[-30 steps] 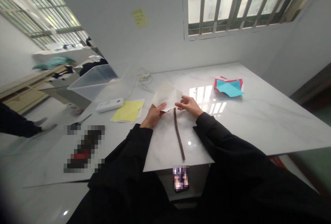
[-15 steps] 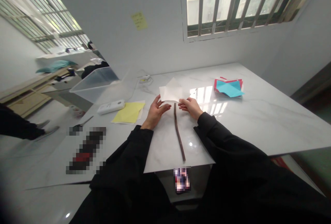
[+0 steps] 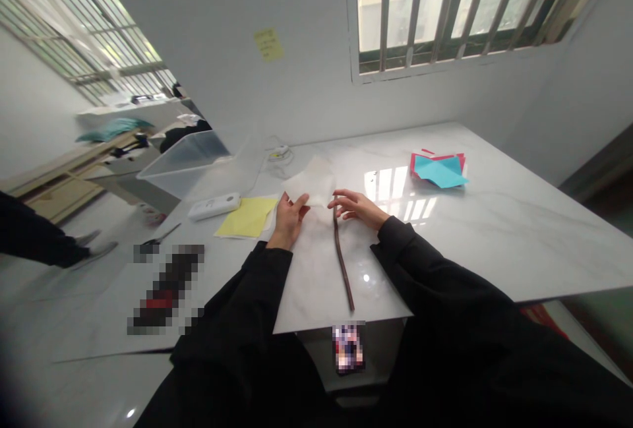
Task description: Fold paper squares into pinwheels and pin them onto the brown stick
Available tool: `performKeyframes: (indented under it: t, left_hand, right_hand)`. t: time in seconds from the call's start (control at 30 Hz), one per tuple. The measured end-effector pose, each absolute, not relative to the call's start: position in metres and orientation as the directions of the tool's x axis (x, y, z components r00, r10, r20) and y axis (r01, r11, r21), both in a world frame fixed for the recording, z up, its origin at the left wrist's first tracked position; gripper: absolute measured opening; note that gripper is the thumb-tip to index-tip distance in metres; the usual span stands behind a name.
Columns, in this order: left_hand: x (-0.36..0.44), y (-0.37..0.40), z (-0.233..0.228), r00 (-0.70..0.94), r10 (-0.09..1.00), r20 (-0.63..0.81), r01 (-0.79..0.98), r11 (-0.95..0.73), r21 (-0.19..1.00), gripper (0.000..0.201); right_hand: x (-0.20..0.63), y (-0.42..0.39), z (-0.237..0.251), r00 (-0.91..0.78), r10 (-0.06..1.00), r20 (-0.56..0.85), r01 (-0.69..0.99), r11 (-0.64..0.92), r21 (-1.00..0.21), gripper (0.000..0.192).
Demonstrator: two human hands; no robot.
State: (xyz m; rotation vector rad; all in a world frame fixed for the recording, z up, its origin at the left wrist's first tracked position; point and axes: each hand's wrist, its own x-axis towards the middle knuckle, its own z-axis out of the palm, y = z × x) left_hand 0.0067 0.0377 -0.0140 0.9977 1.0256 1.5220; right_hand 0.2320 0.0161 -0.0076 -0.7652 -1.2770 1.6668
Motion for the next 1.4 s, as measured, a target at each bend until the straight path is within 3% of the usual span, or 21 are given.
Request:
performKeyframes:
  t: [0.17, 0.33, 0.47, 0.67, 1.0, 1.2, 1.27, 1.4]
  left_hand:
    - [0.007, 0.034, -0.011, -0.126, 0.988, 0.089, -0.273, -0.120, 0.955, 0.061]
    - [0.009, 0.032, -0.008, -0.098, 0.993, 0.069, -0.260, -0.092, 0.961, 0.062]
    - [0.010, 0.029, -0.005, -0.030, 0.996, 0.089, -0.300, -0.094, 0.949, 0.058]
    - [0.012, 0.027, -0.002, 0.030, 0.999, 0.037, -0.281, -0.027, 0.959, 0.046]
    - [0.009, 0.026, -0.010, 0.174, 0.981, 0.080, -0.226, -0.040, 0.973, 0.066]
    - [0.010, 0.026, -0.009, 0.108, 0.987, 0.117, -0.193, -0.095, 0.977, 0.077]
    - [0.010, 0.024, -0.004, 0.118, 0.986, 0.117, -0.178, -0.095, 0.979, 0.072]
    - [0.011, 0.018, 0.005, 0.189, 0.978, 0.094, -0.165, -0.063, 0.984, 0.042]
  right_hand:
    - [0.235, 0.025, -0.010, -0.388, 0.918, -0.085, -0.426, -0.261, -0.866, 0.048]
    - [0.230, 0.027, -0.016, -0.378, 0.923, -0.065, -0.353, -0.209, -0.912, 0.038]
    - [0.229, 0.025, -0.017, -0.395, 0.918, -0.023, -0.291, -0.149, -0.945, 0.040]
    - [0.226, 0.028, -0.021, -0.288, 0.955, -0.075, -0.286, -0.161, -0.945, 0.048]
    - [0.223, 0.028, -0.023, -0.154, 0.988, -0.003, -0.313, -0.051, -0.948, 0.047]
    - [0.222, 0.029, -0.027, -0.269, 0.963, -0.003, -0.200, -0.059, -0.978, 0.047]
    - [0.222, 0.029, -0.029, -0.257, 0.966, -0.001, -0.146, -0.040, -0.988, 0.046]
    - [0.222, 0.029, -0.027, -0.214, 0.977, 0.023, -0.105, 0.000, -0.994, 0.043]
